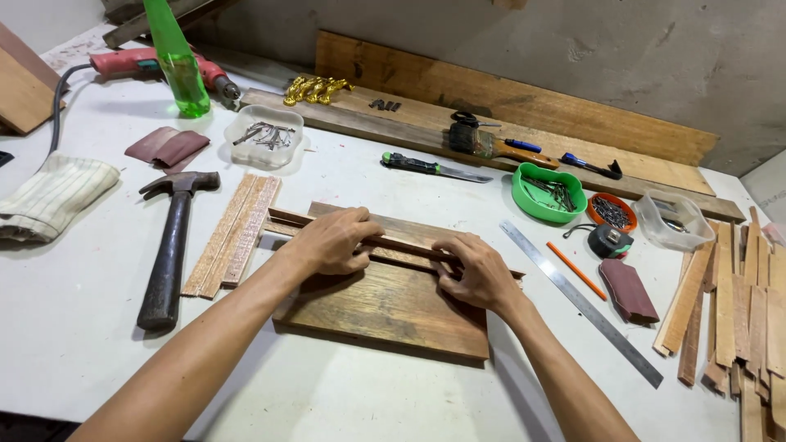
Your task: Measuring and marking thin wood strips against a board using a ruler and pencil.
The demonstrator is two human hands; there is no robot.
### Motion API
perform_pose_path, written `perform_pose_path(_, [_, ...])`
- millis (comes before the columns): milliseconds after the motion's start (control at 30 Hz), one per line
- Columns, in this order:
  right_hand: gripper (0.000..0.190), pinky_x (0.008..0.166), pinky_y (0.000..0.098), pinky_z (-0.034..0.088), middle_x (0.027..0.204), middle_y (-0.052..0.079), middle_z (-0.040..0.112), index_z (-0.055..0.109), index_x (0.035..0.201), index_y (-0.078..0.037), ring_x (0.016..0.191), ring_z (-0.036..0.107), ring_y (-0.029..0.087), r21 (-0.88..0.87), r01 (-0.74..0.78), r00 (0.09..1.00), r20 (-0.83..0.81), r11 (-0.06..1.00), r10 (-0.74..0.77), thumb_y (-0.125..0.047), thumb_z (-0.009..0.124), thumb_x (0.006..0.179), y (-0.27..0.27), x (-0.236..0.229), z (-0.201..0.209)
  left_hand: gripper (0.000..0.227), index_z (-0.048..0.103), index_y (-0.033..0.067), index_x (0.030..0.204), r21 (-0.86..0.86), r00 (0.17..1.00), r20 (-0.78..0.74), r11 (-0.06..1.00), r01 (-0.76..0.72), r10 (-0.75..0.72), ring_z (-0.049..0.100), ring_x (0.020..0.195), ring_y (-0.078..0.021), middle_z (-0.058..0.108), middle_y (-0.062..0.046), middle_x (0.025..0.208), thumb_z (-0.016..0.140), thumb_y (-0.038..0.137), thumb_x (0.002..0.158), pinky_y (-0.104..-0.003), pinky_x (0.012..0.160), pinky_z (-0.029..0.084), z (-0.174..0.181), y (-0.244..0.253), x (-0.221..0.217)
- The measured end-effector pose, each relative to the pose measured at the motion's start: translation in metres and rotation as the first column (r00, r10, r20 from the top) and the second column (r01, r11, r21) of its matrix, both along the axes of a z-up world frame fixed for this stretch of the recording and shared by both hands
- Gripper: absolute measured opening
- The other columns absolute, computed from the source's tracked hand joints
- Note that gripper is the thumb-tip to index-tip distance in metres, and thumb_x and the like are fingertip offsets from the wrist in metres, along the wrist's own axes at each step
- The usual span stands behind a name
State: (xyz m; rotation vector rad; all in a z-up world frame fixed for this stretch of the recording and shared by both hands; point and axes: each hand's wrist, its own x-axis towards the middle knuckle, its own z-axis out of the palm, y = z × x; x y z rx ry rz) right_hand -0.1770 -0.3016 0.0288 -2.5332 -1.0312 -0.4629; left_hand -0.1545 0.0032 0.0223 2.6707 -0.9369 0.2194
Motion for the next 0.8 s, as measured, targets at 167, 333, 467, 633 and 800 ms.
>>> perform_pose_path(167, [0.026, 0.081, 0.0368, 0.060, 0.103, 0.009, 0.070, 0.072, 0.112, -0.010, 0.091, 0.068, 0.023, -0.029, 0.030, 0.996, -0.077, 0.999, -0.032, -0.020, 0.073, 0.087, 0.002, 0.004, -0.004, 0.036, 0.068, 0.0106, 0.122, -0.055, 0.995, -0.061, 0.995, -0.079, 0.076, 0.063, 0.100, -0.0249, 0.064, -0.011, 0.104, 0.069, 0.030, 0.092, -0.041, 0.092, 0.053, 0.003, 0.003, -0.007])
perform_pose_path(333, [0.023, 0.078, 0.0361, 0.060, 0.102, 0.008, 0.068, 0.073, 0.113, -0.010, 0.091, 0.066, 0.023, -0.026, 0.085, 0.988, -0.129, 0.996, -0.088, -0.015, 0.068, 0.090, 0.000, 0.016, -0.004, 0.027, 0.070, 0.0135, 0.120, -0.100, 0.992, -0.052, 0.987, -0.124, 0.119, 0.063, 0.095, -0.0232, 0.064, -0.008, 0.101, 0.060, 0.025, 0.097, -0.041, 0.093, 0.054, 0.000, 0.007, 0.002])
perform_pose_path(467, [0.020, 0.079, 0.0347, 0.061, 0.103, 0.008, 0.067, 0.074, 0.109, -0.010, 0.093, 0.067, 0.021, 0.023, 0.074, 0.988, -0.135, 0.997, -0.070, -0.015, 0.068, 0.090, -0.005, 0.019, -0.006, 0.021, 0.075, 0.0141, 0.108, -0.107, 0.992, 0.018, 0.986, -0.124, 0.127, 0.064, 0.087, -0.0212, 0.064, -0.006, 0.094, 0.063, 0.024, 0.095, -0.043, 0.102, 0.050, -0.004, 0.005, 0.006])
perform_pose_path(633, [0.012, 0.079, 0.0361, 0.061, 0.098, 0.005, 0.070, 0.079, 0.098, -0.014, 0.095, 0.067, 0.021, 0.031, 0.149, 0.964, -0.227, 0.988, -0.138, -0.021, 0.073, 0.090, -0.005, 0.021, -0.005, 0.020, 0.075, 0.0141, 0.105, -0.126, 0.987, -0.051, 0.979, -0.158, 0.153, 0.061, 0.088, -0.0199, 0.063, -0.004, 0.094, 0.064, 0.027, 0.095, -0.042, 0.091, 0.055, -0.005, 0.005, 0.003])
perform_pose_path(800, [0.014, 0.082, 0.0365, 0.061, 0.100, 0.005, 0.071, 0.081, 0.098, -0.015, 0.095, 0.067, 0.020, -0.009, 0.155, 0.944, -0.293, 0.988, -0.151, -0.023, 0.075, 0.088, -0.006, 0.024, 0.003, 0.023, 0.078, 0.0154, 0.104, -0.163, 0.981, -0.098, 0.969, -0.184, 0.170, 0.058, 0.089, -0.0191, 0.064, -0.005, 0.097, 0.071, 0.032, 0.090, -0.042, 0.091, 0.051, 0.000, 0.004, 0.003])
